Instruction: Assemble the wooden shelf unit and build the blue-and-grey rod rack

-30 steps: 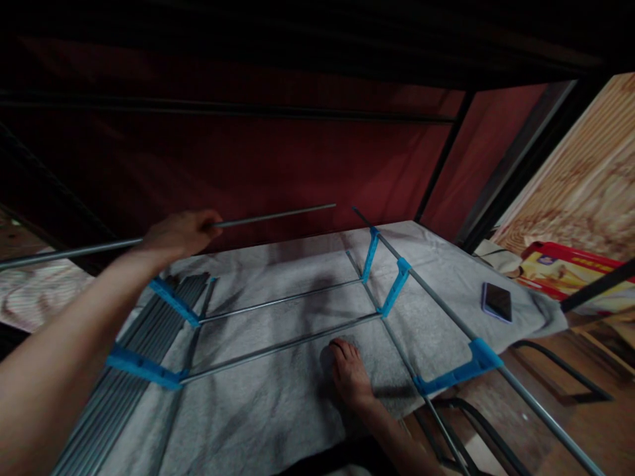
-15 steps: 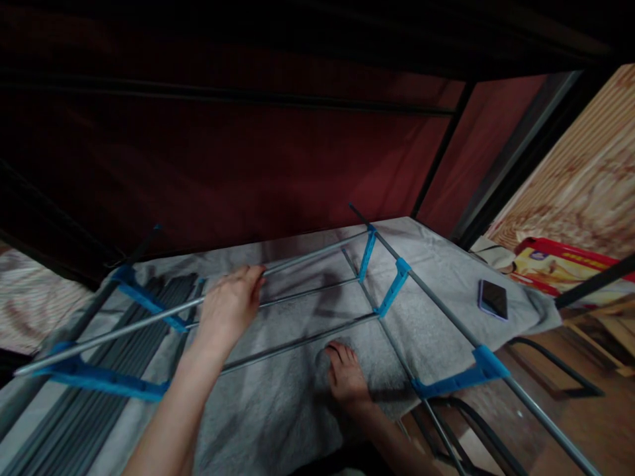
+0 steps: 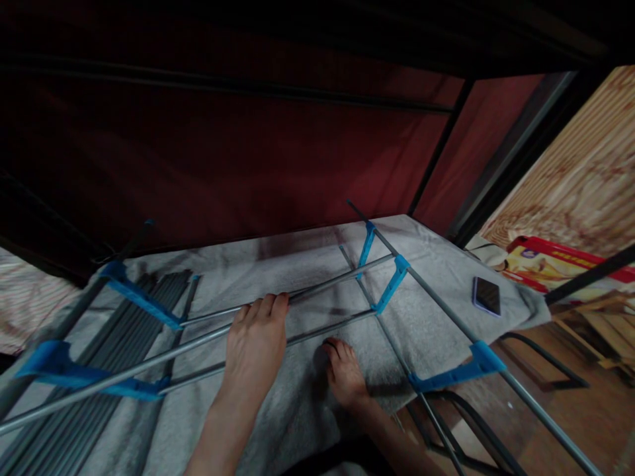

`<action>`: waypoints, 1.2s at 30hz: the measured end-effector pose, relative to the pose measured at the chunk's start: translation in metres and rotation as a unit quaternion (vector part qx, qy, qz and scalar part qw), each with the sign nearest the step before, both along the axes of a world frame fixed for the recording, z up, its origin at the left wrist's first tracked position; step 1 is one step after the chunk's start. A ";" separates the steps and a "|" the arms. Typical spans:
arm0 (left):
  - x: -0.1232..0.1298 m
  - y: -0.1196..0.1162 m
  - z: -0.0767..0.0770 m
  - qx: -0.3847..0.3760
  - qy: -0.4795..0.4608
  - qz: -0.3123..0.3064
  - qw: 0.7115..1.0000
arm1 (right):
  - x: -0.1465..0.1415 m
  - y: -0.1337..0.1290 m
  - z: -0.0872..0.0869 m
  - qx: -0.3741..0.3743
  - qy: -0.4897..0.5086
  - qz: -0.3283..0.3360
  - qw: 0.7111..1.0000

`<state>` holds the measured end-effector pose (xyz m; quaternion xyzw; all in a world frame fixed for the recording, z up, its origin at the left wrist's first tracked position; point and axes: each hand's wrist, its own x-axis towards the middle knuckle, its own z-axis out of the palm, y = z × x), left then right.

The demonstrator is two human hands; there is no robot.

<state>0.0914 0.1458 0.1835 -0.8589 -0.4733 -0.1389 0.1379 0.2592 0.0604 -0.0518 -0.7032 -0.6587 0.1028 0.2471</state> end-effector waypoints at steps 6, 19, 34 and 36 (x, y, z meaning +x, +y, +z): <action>0.006 -0.002 -0.004 0.003 0.023 0.037 0.999 | 0.000 0.001 0.002 -0.018 0.017 0.003 1.000; 0.019 0.024 -0.010 -0.011 -0.024 0.074 0.997 | 0.006 0.004 -0.007 0.094 0.164 0.001 0.982; 0.039 0.066 -0.002 0.010 -0.034 0.047 0.998 | 0.108 0.113 0.077 0.314 0.288 -0.193 0.884; 0.041 0.067 0.000 0.009 -0.033 0.046 0.998 | 0.120 0.132 0.084 0.319 0.302 -0.218 0.871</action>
